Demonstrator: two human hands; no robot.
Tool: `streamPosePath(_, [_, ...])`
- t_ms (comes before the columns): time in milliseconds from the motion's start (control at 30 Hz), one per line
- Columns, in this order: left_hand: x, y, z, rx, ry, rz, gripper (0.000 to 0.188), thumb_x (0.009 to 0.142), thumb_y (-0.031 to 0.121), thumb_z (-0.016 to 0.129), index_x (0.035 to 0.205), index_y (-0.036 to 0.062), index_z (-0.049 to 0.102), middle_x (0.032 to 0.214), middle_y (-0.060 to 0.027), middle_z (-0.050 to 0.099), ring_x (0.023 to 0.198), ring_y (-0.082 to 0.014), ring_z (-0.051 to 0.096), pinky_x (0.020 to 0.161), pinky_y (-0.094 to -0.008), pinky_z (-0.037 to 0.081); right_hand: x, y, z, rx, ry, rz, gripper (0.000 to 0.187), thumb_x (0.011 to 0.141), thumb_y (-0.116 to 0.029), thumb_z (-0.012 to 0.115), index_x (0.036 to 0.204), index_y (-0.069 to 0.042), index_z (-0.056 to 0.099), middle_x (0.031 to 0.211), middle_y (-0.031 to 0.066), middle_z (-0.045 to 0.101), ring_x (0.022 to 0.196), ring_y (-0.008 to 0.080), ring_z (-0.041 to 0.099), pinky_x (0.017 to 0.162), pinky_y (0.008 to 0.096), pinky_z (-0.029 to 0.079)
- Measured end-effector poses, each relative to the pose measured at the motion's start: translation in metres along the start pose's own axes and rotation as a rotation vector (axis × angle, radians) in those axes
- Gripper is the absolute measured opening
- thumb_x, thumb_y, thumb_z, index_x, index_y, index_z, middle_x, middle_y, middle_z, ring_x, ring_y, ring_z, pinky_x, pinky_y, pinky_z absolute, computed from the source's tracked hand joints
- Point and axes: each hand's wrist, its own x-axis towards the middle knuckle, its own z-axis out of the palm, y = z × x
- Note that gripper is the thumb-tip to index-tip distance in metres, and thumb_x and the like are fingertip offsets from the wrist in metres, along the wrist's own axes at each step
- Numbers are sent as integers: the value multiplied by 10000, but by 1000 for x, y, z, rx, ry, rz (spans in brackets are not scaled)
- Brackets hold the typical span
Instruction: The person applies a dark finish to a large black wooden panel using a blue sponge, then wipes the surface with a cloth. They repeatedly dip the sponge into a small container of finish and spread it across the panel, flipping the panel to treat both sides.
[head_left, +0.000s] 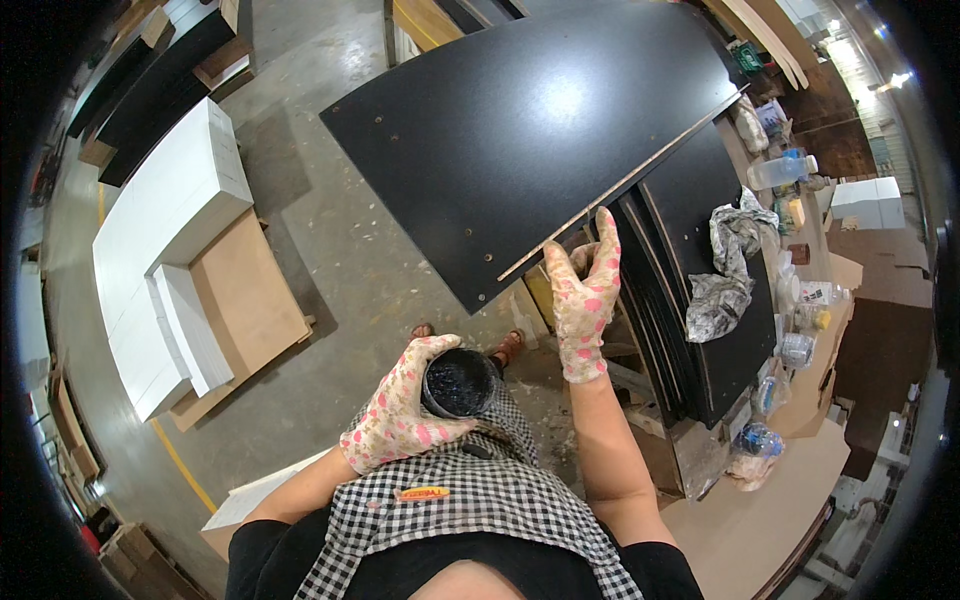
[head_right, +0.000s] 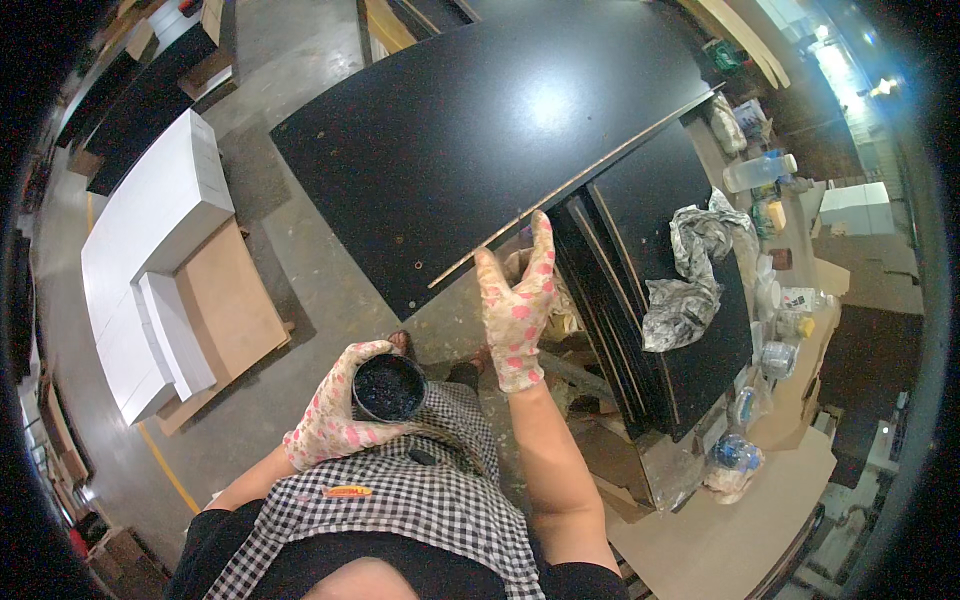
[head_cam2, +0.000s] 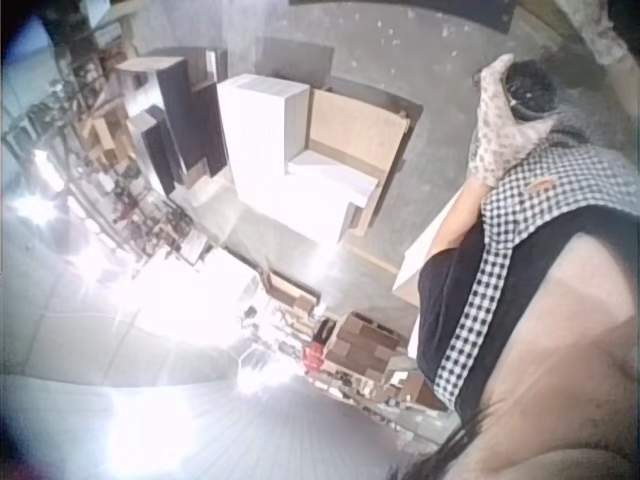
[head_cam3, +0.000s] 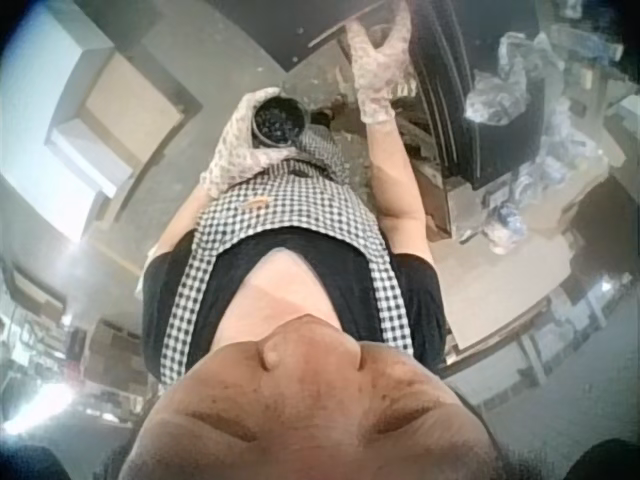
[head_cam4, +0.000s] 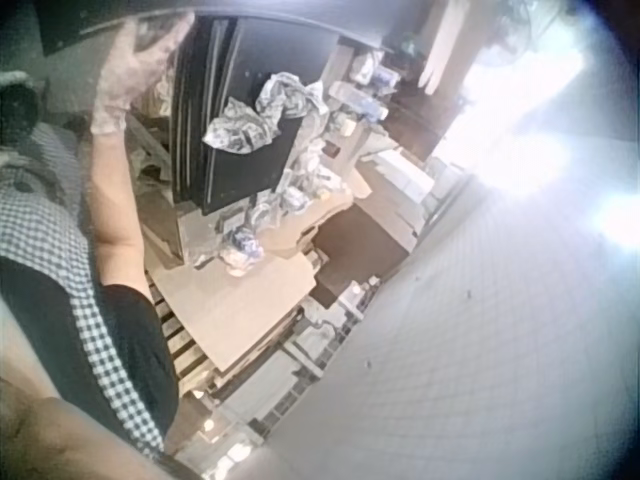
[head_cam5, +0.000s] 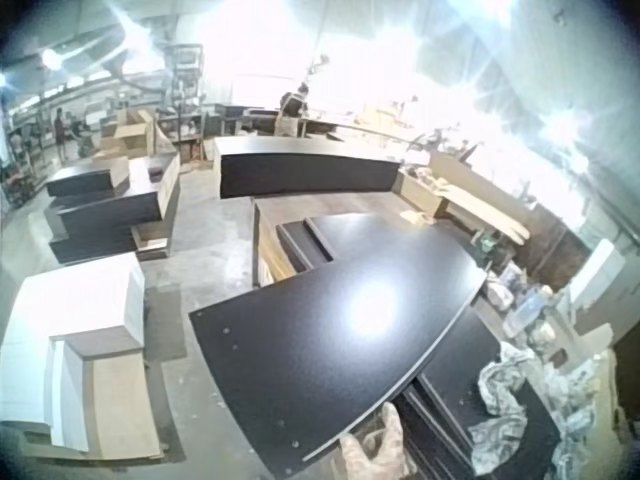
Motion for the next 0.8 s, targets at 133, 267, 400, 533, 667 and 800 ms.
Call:
streamPosePath(133, [6,1,1,4,-12,14,925,672,190,932,1420,32,412,1347,-133,521,1291,-254,520,1102,-383,415,3,18,2,-58,29,-210,721,880,-85,737,1479,63,366,1454,226,490,1324,280,500,1109,383,395])
streamPosePath(267, [14,1,1,10,-22,30,924,663,196,937,1408,19,420,1328,-136,537,1270,-255,539,1093,-383,422,14,26,-10,28,183,-237,629,898,-22,695,1470,2,436,809,-67,418,689,48,379,605,199,376])
streamPosePath(400, [19,6,4,137,-28,46,923,653,198,939,1396,10,424,1301,-138,553,1245,-255,553,1079,-382,432,10,35,-6,-82,93,-359,633,901,-38,689,1469,25,416,1136,78,463,1023,177,438,873,292,380])
streamPosePath(533, [28,14,7,137,-49,57,943,616,205,949,1380,8,433,1282,-135,553,1217,-253,559,1070,-380,435,16,48,-22,-21,135,-191,613,929,-67,663,1466,56,395,1447,223,512,1354,304,493,1136,388,374])
streamPosePath(667, [36,20,11,88,-85,15,956,602,246,954,1376,18,442,1270,-129,550,1217,-241,557,1067,-373,435,13,54,-46,35,198,-214,512,989,-60,574,1453,69,403,1423,231,536,1327,310,523,1116,383,396])
streamPosePath(800, [44,29,18,42,-122,-35,946,609,241,946,1377,16,442,1279,-121,543,1240,-227,539,1075,-359,423,15,41,-57,-155,185,-442,362,1000,-63,552,1352,19,568,1324,192,628,1218,320,609,1034,377,470])
